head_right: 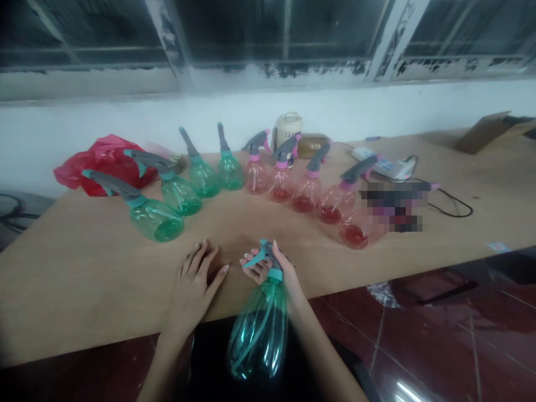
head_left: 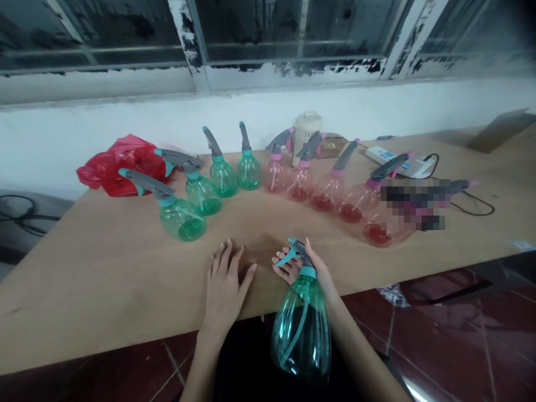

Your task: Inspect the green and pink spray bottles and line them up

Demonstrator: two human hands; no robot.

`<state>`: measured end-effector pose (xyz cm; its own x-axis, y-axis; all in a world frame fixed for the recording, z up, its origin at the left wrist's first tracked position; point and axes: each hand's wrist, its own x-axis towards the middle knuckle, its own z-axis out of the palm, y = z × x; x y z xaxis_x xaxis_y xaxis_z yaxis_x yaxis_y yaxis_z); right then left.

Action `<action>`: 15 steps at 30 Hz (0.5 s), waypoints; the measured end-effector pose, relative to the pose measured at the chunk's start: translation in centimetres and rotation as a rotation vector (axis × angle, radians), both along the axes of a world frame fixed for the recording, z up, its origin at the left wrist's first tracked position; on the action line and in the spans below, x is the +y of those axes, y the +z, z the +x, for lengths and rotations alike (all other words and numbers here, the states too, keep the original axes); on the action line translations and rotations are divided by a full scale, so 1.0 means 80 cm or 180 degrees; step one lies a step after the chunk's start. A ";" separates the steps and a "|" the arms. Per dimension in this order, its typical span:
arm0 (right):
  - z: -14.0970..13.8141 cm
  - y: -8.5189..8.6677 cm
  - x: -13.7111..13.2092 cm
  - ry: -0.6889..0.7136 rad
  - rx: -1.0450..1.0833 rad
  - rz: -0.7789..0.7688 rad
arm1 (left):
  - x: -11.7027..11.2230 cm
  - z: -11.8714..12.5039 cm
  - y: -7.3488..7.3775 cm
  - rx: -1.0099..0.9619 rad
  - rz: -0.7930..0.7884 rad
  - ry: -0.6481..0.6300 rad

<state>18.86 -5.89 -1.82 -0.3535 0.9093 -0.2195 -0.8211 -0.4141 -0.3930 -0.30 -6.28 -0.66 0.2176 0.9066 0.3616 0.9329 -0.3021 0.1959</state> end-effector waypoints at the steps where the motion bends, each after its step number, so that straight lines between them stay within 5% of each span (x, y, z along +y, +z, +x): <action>1: 0.000 0.000 0.000 0.0016 -0.0013 0.0016 | 0.000 0.000 0.000 -0.0004 -0.0001 0.0000; 15: 0.001 0.013 -0.005 -0.0275 0.0045 -0.0097 | -0.002 0.001 0.003 -0.0064 -0.0052 0.0003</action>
